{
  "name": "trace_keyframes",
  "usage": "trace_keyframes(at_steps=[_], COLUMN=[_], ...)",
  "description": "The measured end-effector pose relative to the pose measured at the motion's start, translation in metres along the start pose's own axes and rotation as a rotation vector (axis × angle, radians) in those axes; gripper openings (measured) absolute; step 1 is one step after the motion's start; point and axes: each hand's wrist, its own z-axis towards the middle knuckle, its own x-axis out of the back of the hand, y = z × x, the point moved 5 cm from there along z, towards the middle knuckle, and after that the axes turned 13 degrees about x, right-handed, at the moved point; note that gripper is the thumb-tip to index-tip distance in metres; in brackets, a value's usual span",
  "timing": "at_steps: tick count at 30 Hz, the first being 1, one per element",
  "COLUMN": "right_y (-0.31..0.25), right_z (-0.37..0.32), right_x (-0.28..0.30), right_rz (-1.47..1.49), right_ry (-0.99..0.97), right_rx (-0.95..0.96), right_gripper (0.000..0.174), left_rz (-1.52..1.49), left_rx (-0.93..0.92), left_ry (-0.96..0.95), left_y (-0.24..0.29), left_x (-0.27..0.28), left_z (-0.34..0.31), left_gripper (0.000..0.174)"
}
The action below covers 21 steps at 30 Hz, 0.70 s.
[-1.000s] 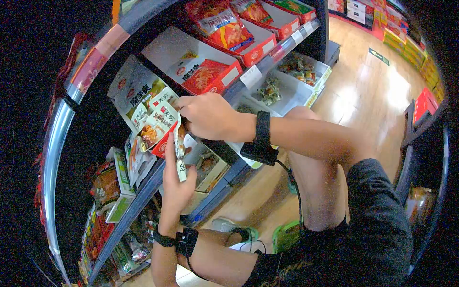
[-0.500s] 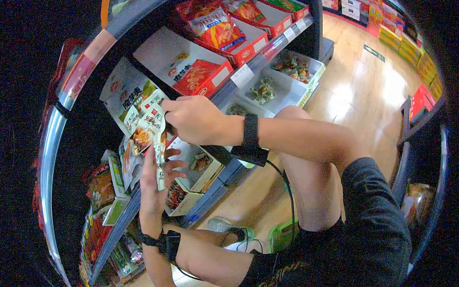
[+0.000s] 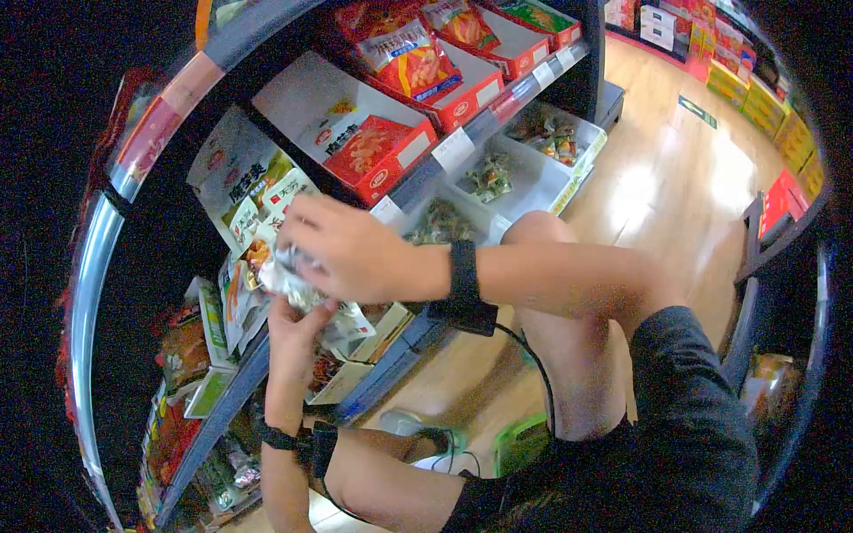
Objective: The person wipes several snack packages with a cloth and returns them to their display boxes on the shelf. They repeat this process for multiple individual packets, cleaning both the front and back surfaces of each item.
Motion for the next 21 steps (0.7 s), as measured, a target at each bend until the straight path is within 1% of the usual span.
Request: trace_keyframes(at_steps=[2,3,5,6,8,9,12,15,18,19,21], right_y=[-0.006,-0.009,-0.015,-0.018,-0.025,-0.026,-0.022,0.000,0.019,0.016,-0.002], right_z=[-0.004,-0.003,0.001,-0.001,-0.005,-0.009,-0.012,-0.005,-0.003,-0.004,-0.010], right_x=[-0.007,-0.007,-0.007,-0.012,-0.021,-0.023,-0.028,-0.027,-0.027,-0.028,-0.030], right_rz=[-0.064,-0.100,-0.166,-0.115,-0.019,-0.011,0.011,-0.022,-0.007,-0.031,0.062], right_ry=[-0.050,-0.102,-0.202,-0.212,-0.234,-0.255,-0.237,-0.168,-0.088,-0.085,-0.108], right_rx=[0.003,0.037,0.114,0.143,0.197,0.218,0.241,0.210,0.118,0.126,0.145], right_gripper=[0.031,0.032,0.033,0.033,0.033,0.029,0.025,0.020,0.016,0.015,0.015], left_rz=[0.120,0.094,0.115,0.126,0.147,0.157,0.111,0.232,0.124,0.132,0.142], left_rx=[-0.042,-0.028,-0.061,-0.078,-0.192,-0.247,-0.192,0.022,0.073,0.015,-0.103], left_ry=[0.004,-0.010,0.040,0.065,0.049,0.037,0.004,-0.097,-0.129,-0.085,0.015], left_y=[-0.001,0.001,0.001,-0.001,-0.007,-0.010,-0.018,-0.014,-0.013,-0.011,-0.011], left_x=[0.001,-0.001,0.002,0.005,0.002,-0.001,-0.009,-0.017,-0.025,-0.024,-0.022], left_z=[0.000,-0.002,0.002,0.004,0.008,0.008,0.007,0.002,-0.002,-0.001,0.002], left_gripper=[0.049,0.049,0.046,0.044,0.040,0.039,0.034,0.053,0.053,0.050,0.045])
